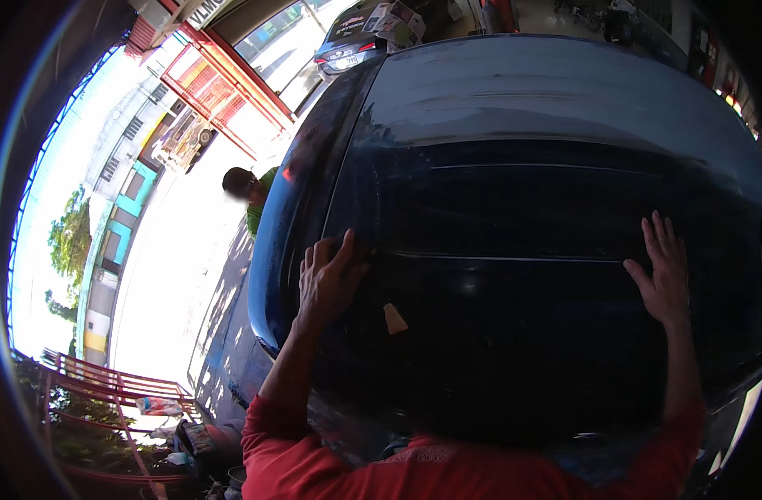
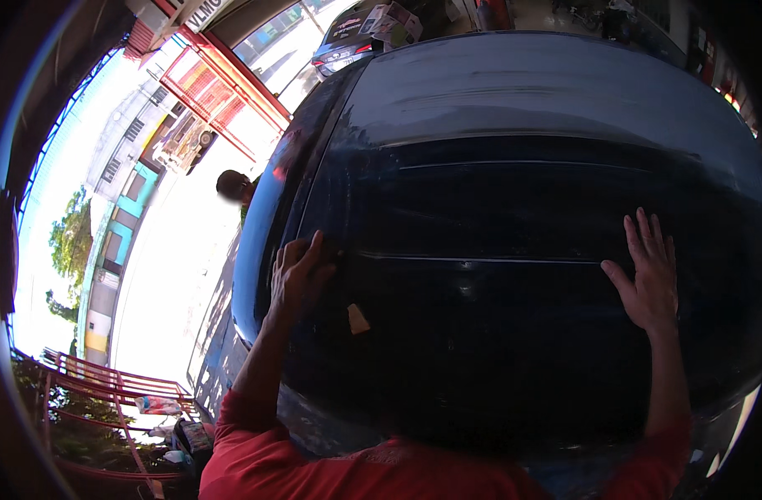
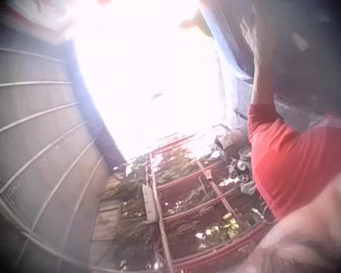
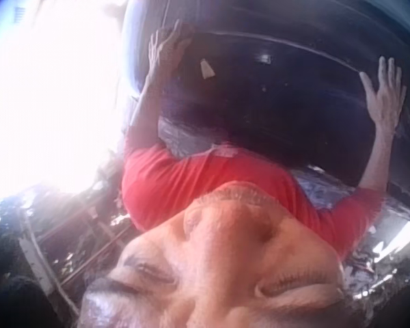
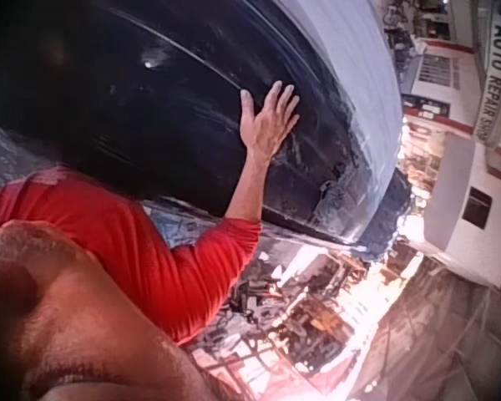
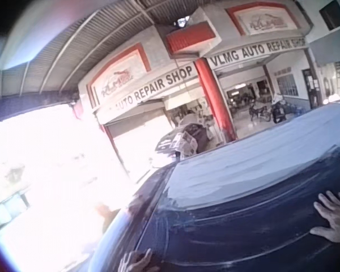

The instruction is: The person sands the surface of a car hood using a sanding block and occasionally dips it into a bucket of water. The person works on the hood's surface, moving the sanding block across different areas while another person is visible in the background.

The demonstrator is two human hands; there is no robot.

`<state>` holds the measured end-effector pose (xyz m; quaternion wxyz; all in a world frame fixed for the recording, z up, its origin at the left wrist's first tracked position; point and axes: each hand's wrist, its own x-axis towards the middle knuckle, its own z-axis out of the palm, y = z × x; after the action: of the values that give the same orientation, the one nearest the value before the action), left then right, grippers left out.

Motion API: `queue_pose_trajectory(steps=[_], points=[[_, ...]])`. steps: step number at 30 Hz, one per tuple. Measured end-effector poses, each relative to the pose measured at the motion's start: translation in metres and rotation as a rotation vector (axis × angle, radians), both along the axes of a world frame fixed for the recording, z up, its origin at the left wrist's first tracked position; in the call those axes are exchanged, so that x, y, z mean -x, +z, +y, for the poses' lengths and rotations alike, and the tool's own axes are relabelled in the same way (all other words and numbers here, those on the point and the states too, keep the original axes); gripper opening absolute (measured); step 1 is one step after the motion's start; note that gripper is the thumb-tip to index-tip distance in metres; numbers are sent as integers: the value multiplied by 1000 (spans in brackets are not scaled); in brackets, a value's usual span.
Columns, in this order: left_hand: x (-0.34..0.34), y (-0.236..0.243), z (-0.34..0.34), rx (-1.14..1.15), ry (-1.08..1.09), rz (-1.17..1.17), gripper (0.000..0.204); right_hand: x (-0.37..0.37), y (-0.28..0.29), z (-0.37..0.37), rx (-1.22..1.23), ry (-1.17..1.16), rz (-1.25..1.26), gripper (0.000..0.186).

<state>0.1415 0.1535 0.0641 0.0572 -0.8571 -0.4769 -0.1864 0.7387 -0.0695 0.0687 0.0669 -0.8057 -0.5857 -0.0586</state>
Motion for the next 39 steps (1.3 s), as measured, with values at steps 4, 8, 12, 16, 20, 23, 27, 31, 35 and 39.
queue_pose_trajectory(steps=[4, 8, 12, 16, 20, 23, 27, 31, 35, 39], points=[[11, 10, -7, 58, 34, 49, 72, 0, -1, 0, 11, -8, -33, 90], [-72, 31, 151, 78, 136, 22, 70, 3, 6, -1, 5, 2, -38, 88], [-107, 32, 199, 92, 267, 48, 68, 2, 9, -3, -31, 31, -13, 88], [-49, 19, 68, 29, -33, 14, 71, -4, 2, -5, 30, 5, 8, 90], [7, 10, -38, -36, -42, 126, 75, -3, -6, -2, -21, 13, -15, 91], [-8, 19, 31, 77, 28, 106, 73, 0, -4, 3, 89, -63, -108, 91], [-83, 32, 201, 82, 213, 42, 69, 1, 8, 6, 13, 24, -177, 88], [-88, 31, 202, 95, 274, 13, 71, -1, 7, 4, 56, 15, -63, 87], [-2, 21, 40, 61, -17, 32, 73, 1, -10, 1, 23, 39, -49, 85], [53, 20, -52, 41, 12, 108, 77, 6, -19, 3, 18, -10, -176, 86]])
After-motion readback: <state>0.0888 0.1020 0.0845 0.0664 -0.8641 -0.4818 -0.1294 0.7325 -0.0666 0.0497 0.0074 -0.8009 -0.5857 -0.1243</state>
